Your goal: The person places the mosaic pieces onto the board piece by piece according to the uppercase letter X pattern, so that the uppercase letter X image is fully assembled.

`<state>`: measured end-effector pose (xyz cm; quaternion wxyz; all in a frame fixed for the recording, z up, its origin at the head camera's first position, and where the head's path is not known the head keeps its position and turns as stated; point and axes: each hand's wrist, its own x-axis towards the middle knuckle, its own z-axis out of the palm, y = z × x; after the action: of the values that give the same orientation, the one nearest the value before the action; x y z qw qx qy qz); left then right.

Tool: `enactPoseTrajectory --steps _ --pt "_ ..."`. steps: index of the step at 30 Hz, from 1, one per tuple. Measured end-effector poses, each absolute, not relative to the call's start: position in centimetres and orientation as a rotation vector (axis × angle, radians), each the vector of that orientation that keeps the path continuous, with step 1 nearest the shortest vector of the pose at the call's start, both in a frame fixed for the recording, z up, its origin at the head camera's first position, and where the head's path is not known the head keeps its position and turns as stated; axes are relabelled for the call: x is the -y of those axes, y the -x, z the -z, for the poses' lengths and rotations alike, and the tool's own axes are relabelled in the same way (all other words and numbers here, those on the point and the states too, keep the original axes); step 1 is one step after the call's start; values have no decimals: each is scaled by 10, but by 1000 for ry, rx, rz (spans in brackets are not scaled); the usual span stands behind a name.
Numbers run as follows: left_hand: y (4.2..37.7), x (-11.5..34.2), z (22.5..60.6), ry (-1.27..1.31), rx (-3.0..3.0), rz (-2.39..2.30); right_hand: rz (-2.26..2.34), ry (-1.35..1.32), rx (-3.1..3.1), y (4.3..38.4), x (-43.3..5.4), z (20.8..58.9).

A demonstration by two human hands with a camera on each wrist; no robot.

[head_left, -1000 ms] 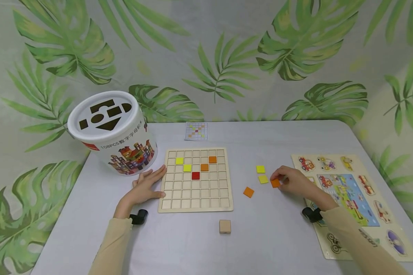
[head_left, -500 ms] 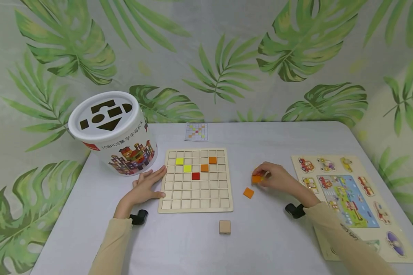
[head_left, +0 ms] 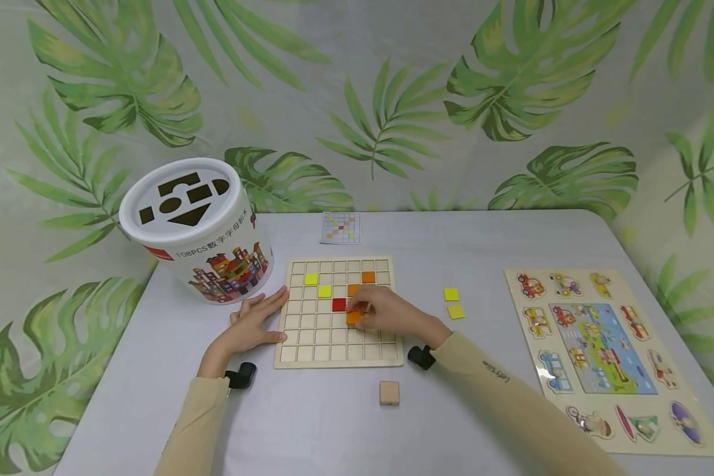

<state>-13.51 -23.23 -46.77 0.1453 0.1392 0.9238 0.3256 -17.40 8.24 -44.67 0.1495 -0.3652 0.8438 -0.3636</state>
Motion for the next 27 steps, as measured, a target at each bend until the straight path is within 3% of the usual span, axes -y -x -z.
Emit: enactPoseTrajectory --steps 13,27 --pt "135 233 468 -389 -2666 -911 872 1121 -2435 183 -21 450" --pt "137 233 470 -383 -2661 -932 859 1098 -2464 179 -24 448"
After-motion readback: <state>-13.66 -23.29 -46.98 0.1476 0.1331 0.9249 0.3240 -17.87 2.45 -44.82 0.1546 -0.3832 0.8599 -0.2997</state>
